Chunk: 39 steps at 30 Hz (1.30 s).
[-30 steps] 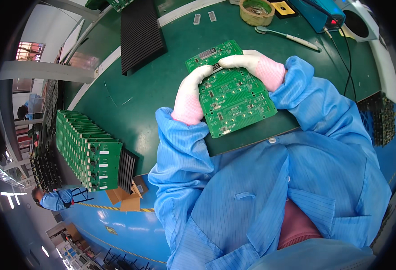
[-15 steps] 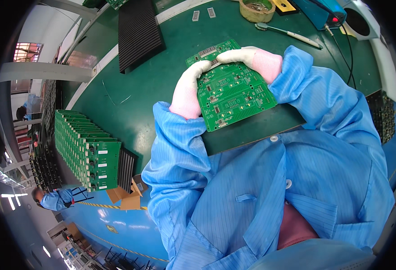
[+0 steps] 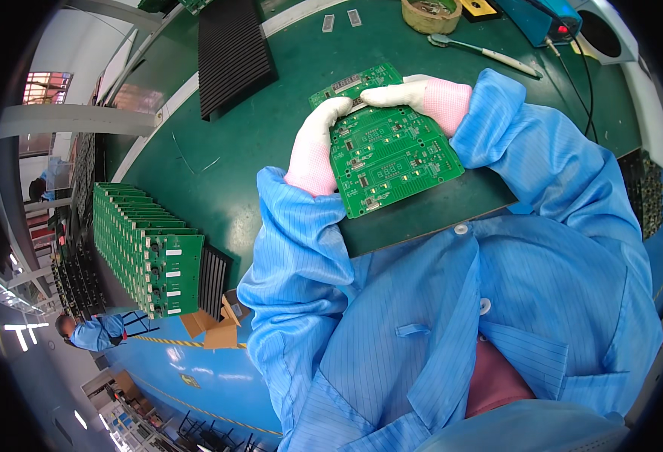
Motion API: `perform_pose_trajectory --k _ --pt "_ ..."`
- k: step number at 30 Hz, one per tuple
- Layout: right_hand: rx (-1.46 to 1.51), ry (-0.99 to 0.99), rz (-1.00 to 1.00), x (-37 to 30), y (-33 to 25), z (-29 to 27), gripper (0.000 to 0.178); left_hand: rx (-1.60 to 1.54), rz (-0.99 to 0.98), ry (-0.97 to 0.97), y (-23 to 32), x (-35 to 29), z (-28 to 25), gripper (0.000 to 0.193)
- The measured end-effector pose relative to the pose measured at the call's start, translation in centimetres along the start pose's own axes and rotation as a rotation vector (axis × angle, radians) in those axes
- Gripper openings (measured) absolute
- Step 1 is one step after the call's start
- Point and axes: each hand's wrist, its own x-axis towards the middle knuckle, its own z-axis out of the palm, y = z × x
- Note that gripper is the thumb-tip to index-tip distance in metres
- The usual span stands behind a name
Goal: Assembling components onto a printed circuit board at a manual assembly station.
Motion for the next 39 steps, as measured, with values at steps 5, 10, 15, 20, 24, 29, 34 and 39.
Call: perform_pose_trajectory --k 5,10,15,20,24,29,34,39 --pt "0.020 -0.047 0.007 0.2 0.2 -0.2 0.033 0.005 -0.008 -0.016 -0.2 0.2 -0.2 0.024" --pt "0.017 -0.020 0.000 0.1 0.0 0.0 0.032 0.052 0.012 -0.033 0.0 -0.1 0.0 0.025" --pt "-0.033 0.011 -0.028 0.2 0.0 -0.2 0.031 0.054 -0.036 0.005 0.2 -0.2 0.1 0.025" --pt "-0.034 0.037 -0.055 0.1 0.1 -0.1 0.030 0.026 -0.057 0.027 0.3 -0.3 0.4 0.026" --pt "-0.045 0.020 -0.066 -0.3 0.0 0.1 0.029 -0.018 -0.044 0.010 0.2 -0.4 0.3 0.025" --pt "-0.054 0.026 -0.083 -0.5 -0.1 0.1 0.031 -0.018 -0.048 -0.023 0.1 -0.2 0.2 0.025" --pt "-0.082 0.039 -0.099 -0.4 0.2 -0.2 0.037 0.033 0.007 -0.018 -0.3 0.1 -0.2 0.026" --pt "-0.267 0.174 -0.238 -0.4 0.8 -1.0 0.042 0.003 0.038 -0.109 -0.5 0.1 -0.5 0.028"
